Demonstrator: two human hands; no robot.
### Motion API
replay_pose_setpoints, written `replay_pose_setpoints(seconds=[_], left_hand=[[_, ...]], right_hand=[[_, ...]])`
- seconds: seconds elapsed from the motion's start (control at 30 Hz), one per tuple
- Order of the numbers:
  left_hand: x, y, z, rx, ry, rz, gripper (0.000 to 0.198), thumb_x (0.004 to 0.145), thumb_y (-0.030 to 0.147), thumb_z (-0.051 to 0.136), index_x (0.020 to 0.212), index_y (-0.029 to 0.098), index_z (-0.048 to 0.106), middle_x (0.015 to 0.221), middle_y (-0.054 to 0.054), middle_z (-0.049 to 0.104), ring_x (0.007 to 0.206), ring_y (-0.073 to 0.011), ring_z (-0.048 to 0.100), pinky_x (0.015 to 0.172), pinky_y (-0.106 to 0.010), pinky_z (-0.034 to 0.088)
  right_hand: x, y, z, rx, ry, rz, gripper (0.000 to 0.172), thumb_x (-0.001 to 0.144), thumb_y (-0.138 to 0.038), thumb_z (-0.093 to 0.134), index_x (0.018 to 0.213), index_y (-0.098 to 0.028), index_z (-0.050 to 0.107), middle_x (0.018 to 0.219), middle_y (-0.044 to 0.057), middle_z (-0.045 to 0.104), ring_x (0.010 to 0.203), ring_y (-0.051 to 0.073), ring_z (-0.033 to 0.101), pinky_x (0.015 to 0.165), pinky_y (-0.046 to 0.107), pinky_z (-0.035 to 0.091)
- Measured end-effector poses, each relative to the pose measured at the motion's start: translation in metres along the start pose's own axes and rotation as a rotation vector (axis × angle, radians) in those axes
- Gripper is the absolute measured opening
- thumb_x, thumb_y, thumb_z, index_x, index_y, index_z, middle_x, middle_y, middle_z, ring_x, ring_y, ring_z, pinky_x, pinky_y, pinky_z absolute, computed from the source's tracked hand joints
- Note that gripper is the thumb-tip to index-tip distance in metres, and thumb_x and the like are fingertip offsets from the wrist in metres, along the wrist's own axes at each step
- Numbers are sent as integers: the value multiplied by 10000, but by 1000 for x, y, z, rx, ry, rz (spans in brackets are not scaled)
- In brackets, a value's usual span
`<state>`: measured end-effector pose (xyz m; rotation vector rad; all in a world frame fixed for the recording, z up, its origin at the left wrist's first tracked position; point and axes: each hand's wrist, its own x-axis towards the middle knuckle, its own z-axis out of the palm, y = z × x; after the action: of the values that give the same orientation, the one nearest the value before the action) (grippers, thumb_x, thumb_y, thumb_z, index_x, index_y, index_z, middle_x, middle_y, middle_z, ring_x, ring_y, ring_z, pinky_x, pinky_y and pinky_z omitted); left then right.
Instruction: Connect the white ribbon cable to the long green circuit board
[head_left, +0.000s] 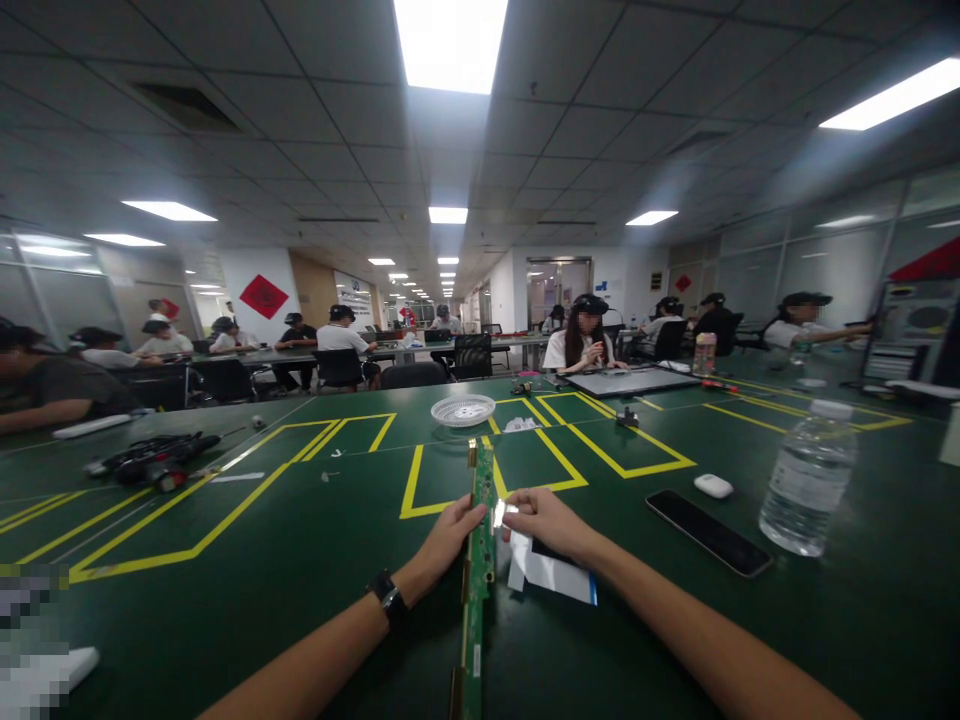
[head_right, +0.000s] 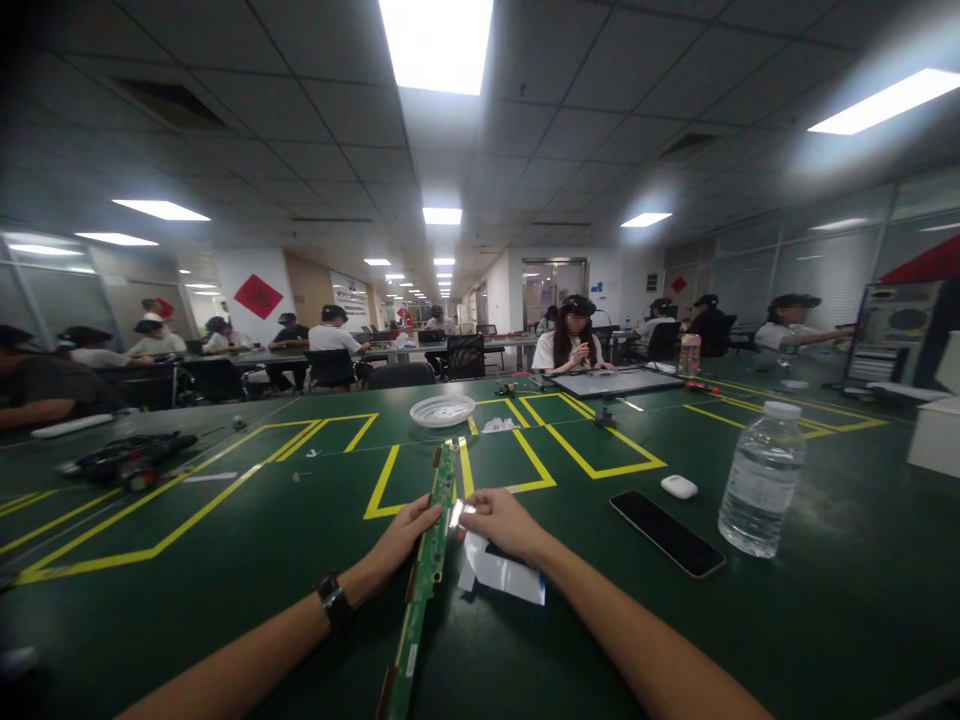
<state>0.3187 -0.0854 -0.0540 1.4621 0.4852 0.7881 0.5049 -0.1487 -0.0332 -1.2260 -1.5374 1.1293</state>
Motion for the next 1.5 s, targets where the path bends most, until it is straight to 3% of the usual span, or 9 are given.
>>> replay_pose_setpoints(seconds=[0.3, 0.6, 0.83, 1.0, 1.17, 1.33, 1.5], left_hand=[[-2, -1, 3, -42, -20, -45, 455, 785, 492, 618, 1079, 146, 587, 806, -44, 695, 641, -150, 634, 591, -233, 485], [-6, 2, 3, -48, 14, -32, 442, 810, 475, 593, 1097, 139, 598, 846, -54, 685, 678, -136, 608, 625, -220, 471], [-6, 2, 5, 10, -38, -51, 449, 794, 486, 606, 1080, 140, 612, 781, -36, 685, 608, -124, 573, 573, -206, 426], [-5, 1, 5, 7, -42, -26, 443, 798, 481, 601, 1074, 134, 613, 837, -48, 690, 665, -141, 597, 608, -217, 445], [-6, 3, 5, 25, -71, -29, 443, 824, 475, 569, 1102, 131, 595, 820, -51, 689, 694, -158, 614, 623, -233, 465], [-5, 2, 4, 29, -21, -33, 443, 793, 498, 602, 1050, 138, 619, 819, -41, 684, 680, -149, 606, 609, -219, 456], [-6, 3, 6, -16, -22, -28, 434, 818, 492, 572, 1082, 149, 606, 854, -49, 691, 700, -153, 615, 625, -226, 468]], right_hand=[[-1, 1, 7, 162, -35, 34, 256, 733, -334, 669, 870, -121, 633, 729, 13, 667, 608, 103, 574, 590, 214, 413], [-1, -7, 3, 116, 32, 50, 209, 739, -300, 634, 855, -127, 636, 673, -7, 647, 543, 78, 522, 538, 192, 367], [2, 1, 7, 176, -44, 27, 170, 745, -285, 631, 812, -128, 633, 685, -3, 645, 562, 85, 538, 566, 203, 392], [-2, -9, 9, 145, 8, 75, 158, 737, -287, 652, 774, -136, 626, 658, -14, 639, 545, 84, 537, 540, 192, 387], [-4, -12, 10, 117, -17, 91, 200, 758, -327, 647, 765, -128, 632, 632, -8, 639, 517, 84, 528, 509, 192, 371], [-3, -7, 10, 113, -81, 92, 244, 755, -362, 653, 793, -121, 648, 649, 1, 649, 527, 86, 537, 515, 196, 373], [-1, -7, 6, 150, 3, 71, 211, 746, -338, 651, 783, -130, 635, 634, -13, 640, 502, 74, 511, 502, 189, 363]])
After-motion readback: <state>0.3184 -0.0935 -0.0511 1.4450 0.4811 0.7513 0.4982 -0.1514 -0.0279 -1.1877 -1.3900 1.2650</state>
